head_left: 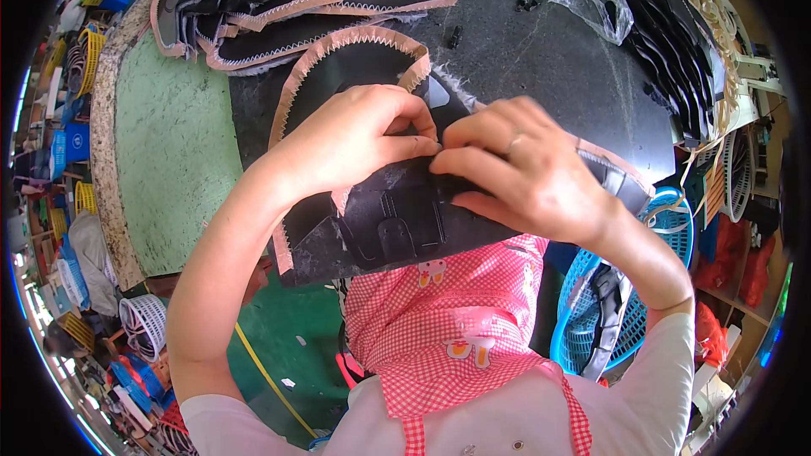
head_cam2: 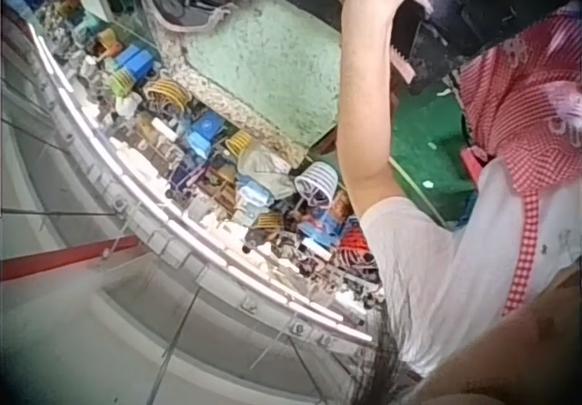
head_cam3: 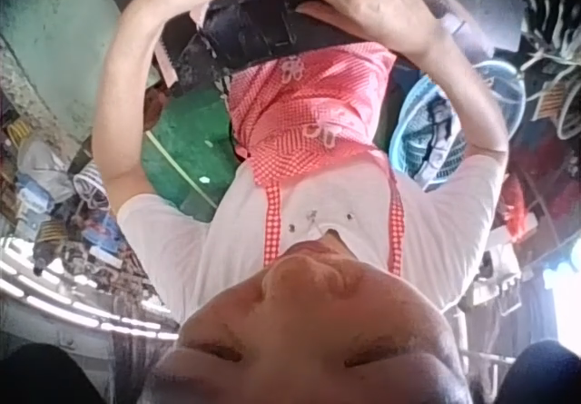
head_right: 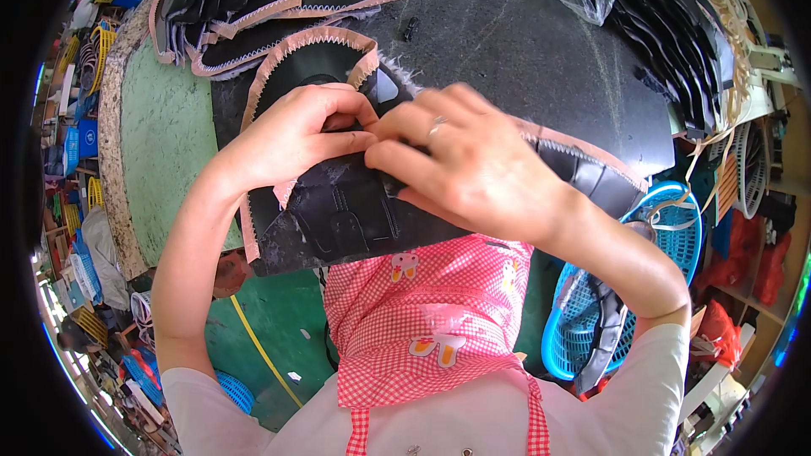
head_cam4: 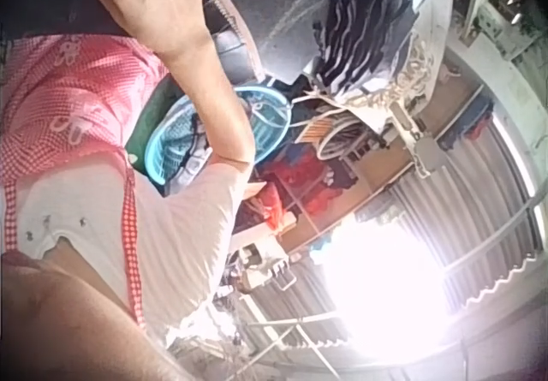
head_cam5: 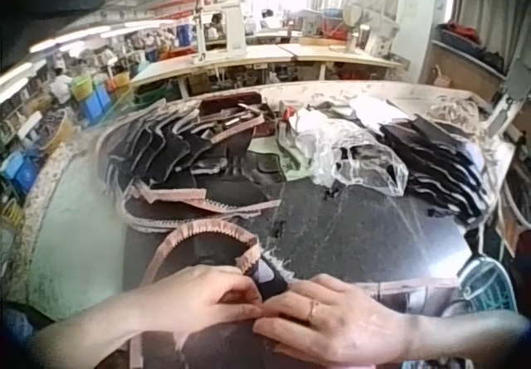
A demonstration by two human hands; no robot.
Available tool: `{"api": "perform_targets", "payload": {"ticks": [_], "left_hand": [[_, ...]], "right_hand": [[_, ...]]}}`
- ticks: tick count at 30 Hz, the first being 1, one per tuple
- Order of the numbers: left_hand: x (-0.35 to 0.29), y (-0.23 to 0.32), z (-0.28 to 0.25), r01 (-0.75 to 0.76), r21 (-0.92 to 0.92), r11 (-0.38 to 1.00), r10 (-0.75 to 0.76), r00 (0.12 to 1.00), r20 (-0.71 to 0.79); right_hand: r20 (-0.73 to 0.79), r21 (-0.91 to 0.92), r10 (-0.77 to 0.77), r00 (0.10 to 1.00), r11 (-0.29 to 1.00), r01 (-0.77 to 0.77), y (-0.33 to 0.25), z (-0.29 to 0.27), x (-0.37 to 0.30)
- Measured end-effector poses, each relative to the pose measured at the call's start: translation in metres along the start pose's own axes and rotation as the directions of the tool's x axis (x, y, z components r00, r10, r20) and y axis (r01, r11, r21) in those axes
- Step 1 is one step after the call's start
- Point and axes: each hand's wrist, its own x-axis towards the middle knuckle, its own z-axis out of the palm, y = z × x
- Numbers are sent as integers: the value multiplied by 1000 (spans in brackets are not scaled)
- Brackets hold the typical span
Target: Manually attaching and aligning plastic reinforcement pieces onto shoe upper components.
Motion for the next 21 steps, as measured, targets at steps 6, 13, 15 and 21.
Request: {"api": "perform_targets", "payload": {"ticks": [6, 13, 15, 21], "left_hand": [[3, 11, 0, 98, 82, 992, -100, 995, 21], [-1, 5, 7, -41, 232, 972, 56, 997, -59], [0, 13, 5, -38, 249, 968, 47, 998, -30], [1, -1, -1, -126, 135, 983, 125, 992, 11]], "right_hand": [[-159, -13, -138, 978, 990, 138, 19, 25, -1], [-129, -3, -135, 982, 991, 136, 11, 30, -10], [-146, -15, -119, 982, 993, 118, 8, 33, -13], [-166, 37, -72, 984, 996, 79, 8, 35, -15]]}}
